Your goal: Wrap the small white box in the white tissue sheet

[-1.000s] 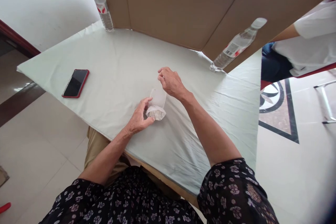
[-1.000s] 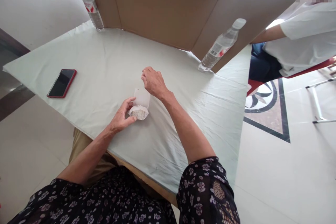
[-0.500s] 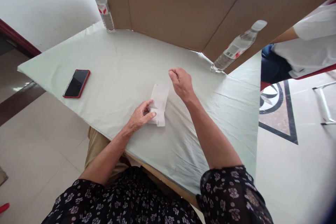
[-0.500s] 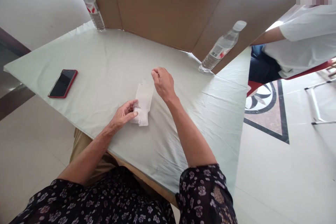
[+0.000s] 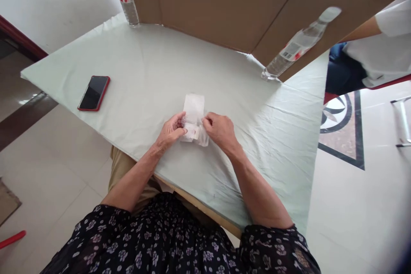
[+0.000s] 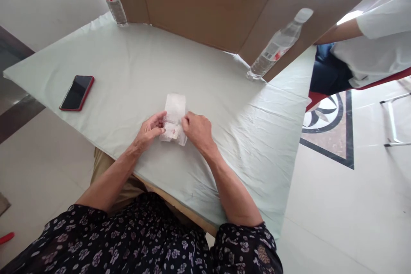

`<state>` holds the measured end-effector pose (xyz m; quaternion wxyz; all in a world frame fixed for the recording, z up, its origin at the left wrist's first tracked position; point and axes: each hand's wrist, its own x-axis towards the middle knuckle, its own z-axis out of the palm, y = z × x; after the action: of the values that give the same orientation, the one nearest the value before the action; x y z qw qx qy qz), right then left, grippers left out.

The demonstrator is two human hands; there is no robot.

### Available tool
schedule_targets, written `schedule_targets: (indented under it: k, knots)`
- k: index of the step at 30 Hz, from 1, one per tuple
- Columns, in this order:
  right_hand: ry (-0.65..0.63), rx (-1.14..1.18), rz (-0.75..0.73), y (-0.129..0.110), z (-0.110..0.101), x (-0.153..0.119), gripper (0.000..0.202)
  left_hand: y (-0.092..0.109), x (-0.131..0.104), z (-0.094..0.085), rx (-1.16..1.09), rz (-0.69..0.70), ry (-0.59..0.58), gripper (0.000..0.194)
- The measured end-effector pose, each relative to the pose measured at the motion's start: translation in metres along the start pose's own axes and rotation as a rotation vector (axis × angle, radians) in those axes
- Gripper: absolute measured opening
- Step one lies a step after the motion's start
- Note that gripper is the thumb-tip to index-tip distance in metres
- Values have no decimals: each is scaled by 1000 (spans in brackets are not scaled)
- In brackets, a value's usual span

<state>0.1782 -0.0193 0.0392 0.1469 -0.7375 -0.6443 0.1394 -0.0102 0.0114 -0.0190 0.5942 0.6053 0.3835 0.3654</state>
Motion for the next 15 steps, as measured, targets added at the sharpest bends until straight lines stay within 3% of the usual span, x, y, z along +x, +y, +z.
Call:
schedule_targets:
  k: [6, 10, 12, 15]
  knots:
    - [99, 258, 130, 47, 14, -16, 19, 6, -6, 7, 526, 273, 197, 44]
    - [120, 252, 193, 52, 17, -19, 18, 4, -6, 10, 562, 294, 249, 24]
    - [129, 244, 199, 51, 15, -19, 19, 1, -3, 6, 552, 278, 350, 9]
    - [135, 233, 186, 53, 12, -18, 22, -3, 1, -6, 575, 229, 535, 10]
